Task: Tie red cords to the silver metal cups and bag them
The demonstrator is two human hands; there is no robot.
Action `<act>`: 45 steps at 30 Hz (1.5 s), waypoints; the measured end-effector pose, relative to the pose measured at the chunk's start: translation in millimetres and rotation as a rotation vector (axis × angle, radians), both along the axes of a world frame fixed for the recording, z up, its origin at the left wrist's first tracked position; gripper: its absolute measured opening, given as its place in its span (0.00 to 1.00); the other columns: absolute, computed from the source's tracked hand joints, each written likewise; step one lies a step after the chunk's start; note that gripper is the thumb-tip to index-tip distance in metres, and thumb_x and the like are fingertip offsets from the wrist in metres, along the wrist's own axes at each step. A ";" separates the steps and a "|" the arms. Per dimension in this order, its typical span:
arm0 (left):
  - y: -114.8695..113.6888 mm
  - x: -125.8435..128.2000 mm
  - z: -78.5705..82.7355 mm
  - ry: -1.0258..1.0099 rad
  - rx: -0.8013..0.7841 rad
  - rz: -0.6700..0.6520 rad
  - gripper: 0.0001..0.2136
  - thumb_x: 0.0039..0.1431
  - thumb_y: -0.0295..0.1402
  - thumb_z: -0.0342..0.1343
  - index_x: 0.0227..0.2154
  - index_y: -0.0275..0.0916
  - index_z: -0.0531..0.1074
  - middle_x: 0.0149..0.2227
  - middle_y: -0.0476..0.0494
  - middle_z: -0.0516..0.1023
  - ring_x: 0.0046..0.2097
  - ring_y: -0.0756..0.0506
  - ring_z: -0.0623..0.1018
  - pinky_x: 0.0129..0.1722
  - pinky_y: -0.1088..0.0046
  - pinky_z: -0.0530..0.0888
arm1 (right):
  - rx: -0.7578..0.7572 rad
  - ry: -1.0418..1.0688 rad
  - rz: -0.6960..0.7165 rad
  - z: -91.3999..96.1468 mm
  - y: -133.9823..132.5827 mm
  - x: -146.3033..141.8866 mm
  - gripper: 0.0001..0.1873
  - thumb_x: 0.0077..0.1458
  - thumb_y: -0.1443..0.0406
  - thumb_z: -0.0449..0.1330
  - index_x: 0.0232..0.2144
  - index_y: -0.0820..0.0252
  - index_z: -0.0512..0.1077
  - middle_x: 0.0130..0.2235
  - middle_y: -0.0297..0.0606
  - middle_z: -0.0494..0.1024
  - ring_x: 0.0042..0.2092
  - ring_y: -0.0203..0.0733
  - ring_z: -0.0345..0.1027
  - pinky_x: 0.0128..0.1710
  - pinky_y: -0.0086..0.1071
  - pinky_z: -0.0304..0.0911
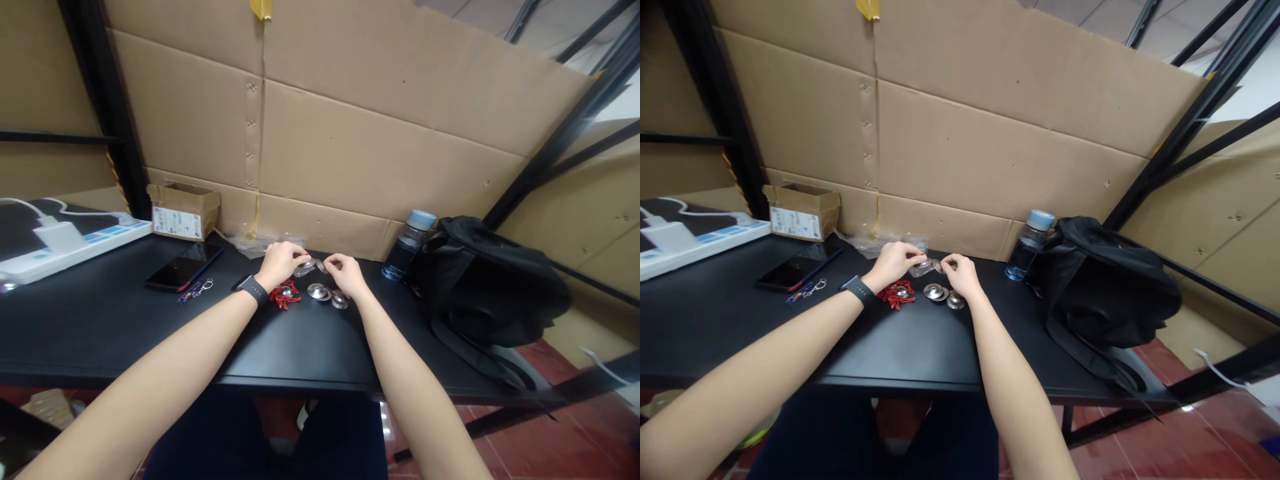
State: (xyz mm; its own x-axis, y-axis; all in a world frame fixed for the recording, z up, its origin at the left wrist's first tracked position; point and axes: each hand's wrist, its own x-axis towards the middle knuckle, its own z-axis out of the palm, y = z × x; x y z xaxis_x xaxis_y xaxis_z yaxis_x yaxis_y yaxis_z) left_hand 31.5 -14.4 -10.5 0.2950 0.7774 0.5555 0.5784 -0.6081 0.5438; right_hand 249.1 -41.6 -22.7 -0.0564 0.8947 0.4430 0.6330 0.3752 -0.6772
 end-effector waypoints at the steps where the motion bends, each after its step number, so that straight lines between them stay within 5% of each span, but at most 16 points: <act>1: -1.0 1.9 0.6 -0.047 -0.032 -0.013 0.09 0.61 0.39 0.62 0.31 0.43 0.85 0.34 0.45 0.86 0.38 0.41 0.83 0.40 0.68 0.70 | 0.003 0.061 0.015 1.4 -0.3 -2.3 0.09 0.58 0.61 0.61 0.34 0.58 0.80 0.34 0.39 0.85 0.36 0.44 0.79 0.39 0.33 0.70; 8: -6.4 10.9 4.9 -0.356 -0.131 -0.069 0.11 0.60 0.40 0.61 0.32 0.40 0.84 0.35 0.44 0.86 0.38 0.43 0.84 0.40 0.70 0.74 | 0.005 0.425 0.050 7.9 -0.8 -13.5 0.16 0.58 0.52 0.63 0.37 0.60 0.75 0.40 0.43 0.84 0.36 0.44 0.82 0.29 0.28 0.68; 19: 4.3 10.2 -5.4 -0.377 -0.152 -0.157 0.10 0.58 0.41 0.63 0.33 0.39 0.82 0.37 0.42 0.86 0.41 0.41 0.84 0.44 0.67 0.76 | -0.141 0.645 0.206 4.1 -8.8 -31.7 0.19 0.54 0.50 0.68 0.36 0.57 0.70 0.45 0.38 0.81 0.36 0.39 0.82 0.31 0.26 0.73; 29: 11.5 9.6 -10.0 -0.379 -0.171 -0.242 0.12 0.57 0.42 0.64 0.34 0.38 0.82 0.37 0.40 0.86 0.40 0.41 0.84 0.44 0.67 0.77 | -0.235 0.752 0.306 5.3 -8.5 -28.1 0.16 0.55 0.56 0.70 0.37 0.56 0.68 0.41 0.35 0.83 0.37 0.39 0.82 0.35 0.27 0.74; 36: 7.1 11.7 -8.6 -0.393 -0.175 -0.268 0.12 0.57 0.43 0.64 0.34 0.38 0.81 0.38 0.40 0.86 0.41 0.41 0.84 0.45 0.67 0.76 | -0.225 0.711 0.317 10.2 -10.1 -24.3 0.23 0.58 0.63 0.65 0.56 0.50 0.72 0.51 0.38 0.82 0.36 0.36 0.82 0.33 0.25 0.74; 45: 6.3 10.5 -6.0 -0.401 -0.200 -0.283 0.13 0.57 0.43 0.64 0.35 0.38 0.82 0.38 0.39 0.86 0.41 0.41 0.84 0.45 0.66 0.76 | -0.242 0.684 0.339 16.2 -15.0 -23.3 0.22 0.52 0.64 0.67 0.51 0.52 0.79 0.50 0.38 0.83 0.38 0.40 0.81 0.38 0.32 0.77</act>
